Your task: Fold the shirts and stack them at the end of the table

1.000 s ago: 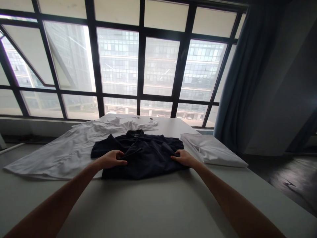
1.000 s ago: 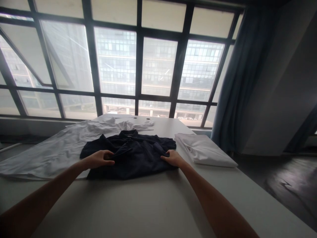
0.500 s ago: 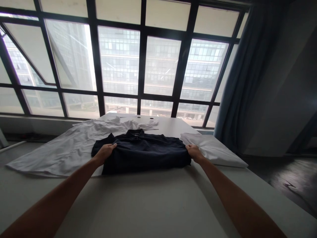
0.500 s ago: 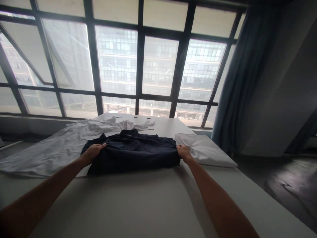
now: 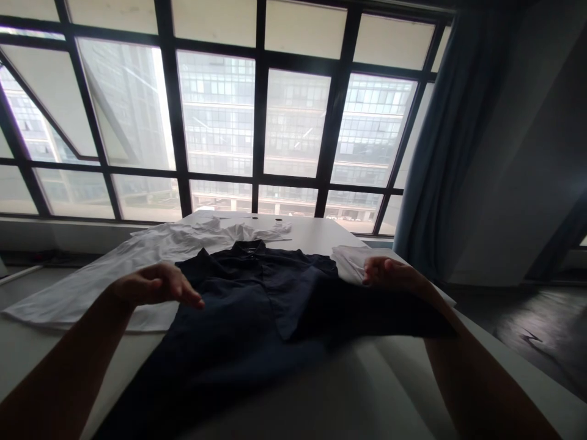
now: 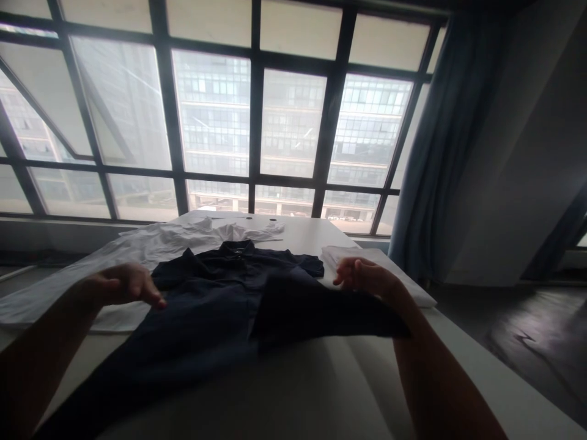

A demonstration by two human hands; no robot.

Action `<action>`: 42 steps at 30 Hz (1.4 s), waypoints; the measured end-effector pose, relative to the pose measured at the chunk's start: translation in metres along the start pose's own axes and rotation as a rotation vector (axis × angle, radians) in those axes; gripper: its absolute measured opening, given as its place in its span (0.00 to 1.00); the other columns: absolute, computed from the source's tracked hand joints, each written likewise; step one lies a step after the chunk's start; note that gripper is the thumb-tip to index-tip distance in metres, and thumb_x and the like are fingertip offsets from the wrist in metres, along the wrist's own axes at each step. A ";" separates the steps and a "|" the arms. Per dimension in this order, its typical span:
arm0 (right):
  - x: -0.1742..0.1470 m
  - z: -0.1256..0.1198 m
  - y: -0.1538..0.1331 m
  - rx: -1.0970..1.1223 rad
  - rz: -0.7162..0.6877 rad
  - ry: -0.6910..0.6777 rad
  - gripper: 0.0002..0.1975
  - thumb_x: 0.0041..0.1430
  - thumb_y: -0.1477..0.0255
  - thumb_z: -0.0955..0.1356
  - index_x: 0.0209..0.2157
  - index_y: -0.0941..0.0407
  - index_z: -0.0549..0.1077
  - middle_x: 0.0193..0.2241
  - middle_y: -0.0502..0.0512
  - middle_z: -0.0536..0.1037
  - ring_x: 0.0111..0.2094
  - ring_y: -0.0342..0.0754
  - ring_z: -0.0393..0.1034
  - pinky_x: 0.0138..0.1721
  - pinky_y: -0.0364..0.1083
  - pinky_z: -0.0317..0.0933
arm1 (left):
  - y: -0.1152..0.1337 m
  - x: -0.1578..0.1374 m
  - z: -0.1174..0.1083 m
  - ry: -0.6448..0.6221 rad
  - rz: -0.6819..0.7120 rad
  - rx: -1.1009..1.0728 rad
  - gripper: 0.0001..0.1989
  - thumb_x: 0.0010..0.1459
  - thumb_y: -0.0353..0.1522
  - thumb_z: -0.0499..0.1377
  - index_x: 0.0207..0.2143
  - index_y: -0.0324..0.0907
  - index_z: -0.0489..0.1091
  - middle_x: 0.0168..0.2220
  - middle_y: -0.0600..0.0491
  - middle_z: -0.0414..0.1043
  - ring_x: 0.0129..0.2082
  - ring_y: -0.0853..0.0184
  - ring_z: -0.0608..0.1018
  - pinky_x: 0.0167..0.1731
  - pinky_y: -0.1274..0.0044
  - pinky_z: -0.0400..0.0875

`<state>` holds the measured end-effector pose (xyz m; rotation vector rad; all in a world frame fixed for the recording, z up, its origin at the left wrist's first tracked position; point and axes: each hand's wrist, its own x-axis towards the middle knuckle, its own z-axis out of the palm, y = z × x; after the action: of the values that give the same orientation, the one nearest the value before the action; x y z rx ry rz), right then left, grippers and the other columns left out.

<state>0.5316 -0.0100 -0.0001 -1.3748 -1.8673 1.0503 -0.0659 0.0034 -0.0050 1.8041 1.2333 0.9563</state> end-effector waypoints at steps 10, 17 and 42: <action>0.065 0.082 0.025 -0.359 -0.177 0.056 0.15 0.59 0.64 0.71 0.44 0.58 0.78 0.48 0.59 0.77 0.51 0.57 0.70 0.54 0.51 0.64 | 0.010 0.022 0.109 -0.249 0.229 0.457 0.28 0.52 0.52 0.61 0.46 0.43 0.78 0.42 0.48 0.80 0.46 0.52 0.78 0.51 0.66 0.70; 0.068 0.088 0.026 -0.691 -0.069 -0.098 0.24 0.51 0.69 0.75 0.51 0.55 0.77 0.55 0.58 0.72 0.55 0.58 0.66 0.59 0.51 0.58 | -0.026 0.029 0.100 -0.436 0.219 0.640 0.32 0.49 0.50 0.65 0.55 0.47 0.72 0.61 0.46 0.67 0.61 0.51 0.67 0.61 0.65 0.59; 0.144 0.044 0.068 -0.973 0.315 0.255 0.23 0.65 0.71 0.67 0.61 0.58 0.68 0.55 0.65 0.71 0.54 0.58 0.67 0.52 0.49 0.60 | -0.123 0.119 -0.014 0.278 -0.282 0.893 0.28 0.60 0.44 0.52 0.58 0.37 0.68 0.52 0.43 0.75 0.53 0.54 0.75 0.50 0.71 0.67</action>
<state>0.4865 0.1271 -0.0810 -2.2542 -2.0711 -0.0097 -0.0970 0.1511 -0.0868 2.0731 2.2732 0.5202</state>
